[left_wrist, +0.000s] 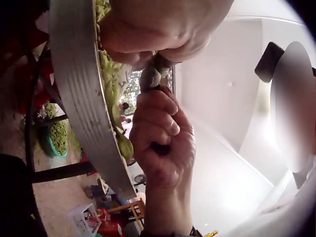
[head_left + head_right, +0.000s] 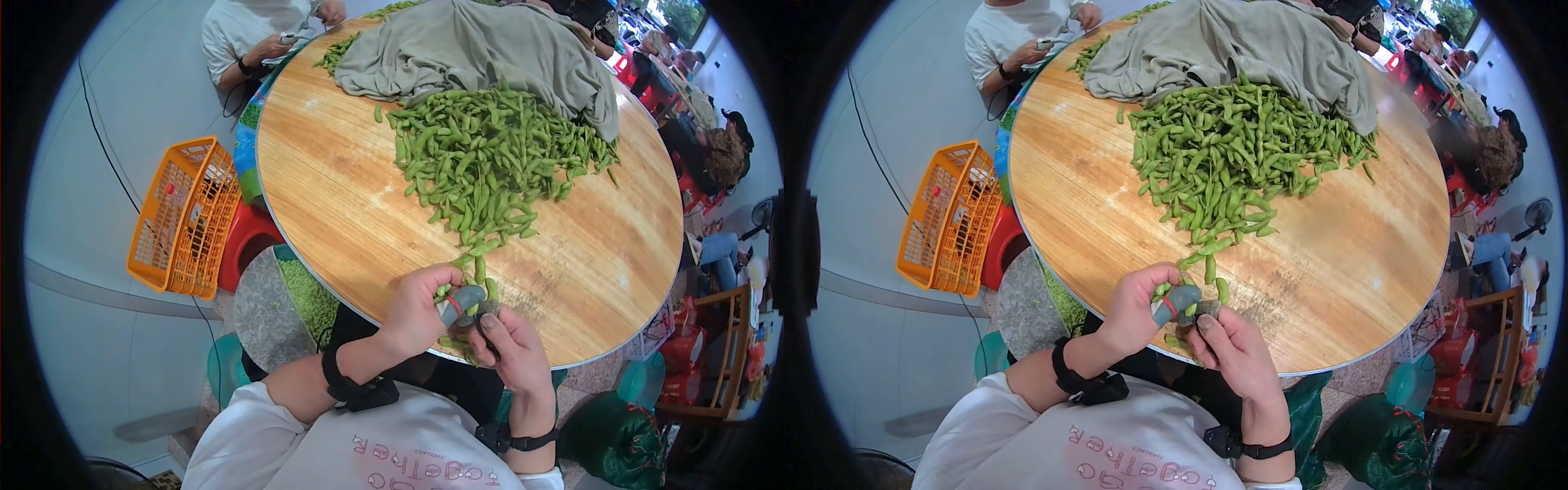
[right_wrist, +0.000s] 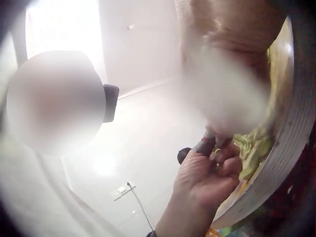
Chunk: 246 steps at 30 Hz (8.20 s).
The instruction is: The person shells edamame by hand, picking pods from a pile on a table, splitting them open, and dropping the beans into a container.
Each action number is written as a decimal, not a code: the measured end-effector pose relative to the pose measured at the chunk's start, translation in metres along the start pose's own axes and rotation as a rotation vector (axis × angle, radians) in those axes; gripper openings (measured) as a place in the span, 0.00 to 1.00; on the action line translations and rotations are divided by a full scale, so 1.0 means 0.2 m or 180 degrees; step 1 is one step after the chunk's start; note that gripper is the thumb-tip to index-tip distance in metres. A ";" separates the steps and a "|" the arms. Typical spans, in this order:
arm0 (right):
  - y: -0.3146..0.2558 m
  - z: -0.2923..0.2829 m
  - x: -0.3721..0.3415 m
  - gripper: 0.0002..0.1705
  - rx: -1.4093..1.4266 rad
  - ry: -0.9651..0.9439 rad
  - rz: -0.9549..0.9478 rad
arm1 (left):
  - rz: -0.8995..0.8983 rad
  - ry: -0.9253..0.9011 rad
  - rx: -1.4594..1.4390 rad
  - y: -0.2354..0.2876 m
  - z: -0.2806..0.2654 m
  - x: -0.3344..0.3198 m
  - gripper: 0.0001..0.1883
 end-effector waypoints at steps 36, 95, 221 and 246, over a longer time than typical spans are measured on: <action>0.02 -0.05 -0.09 0.08 0.1001 -0.0094 0.0045 | -0.0972 -0.0881 -0.2306 -0.01 0.05 -0.06 0.09; -0.15 0.01 -0.04 0.09 -0.0729 0.1285 -0.1240 | -0.0473 -0.1124 -0.0638 -0.01 0.08 -0.06 0.10; -0.06 -0.03 0.04 0.13 0.0041 0.0323 -0.0731 | 0.1483 -0.1146 0.0879 0.23 0.05 -0.03 0.33; -0.03 -0.01 0.00 0.06 0.0836 0.1440 -0.1324 | 0.0113 0.0040 -0.0296 0.00 0.01 -0.09 0.11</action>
Point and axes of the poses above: each hand's wrist, its own x-axis towards the middle knuckle, its own z-axis out of the palm, y = z × x, the point moved 6 cm from there along x, towards the middle knuckle, and after that the axes turned 14 degrees about z, right-handed, at the moved point
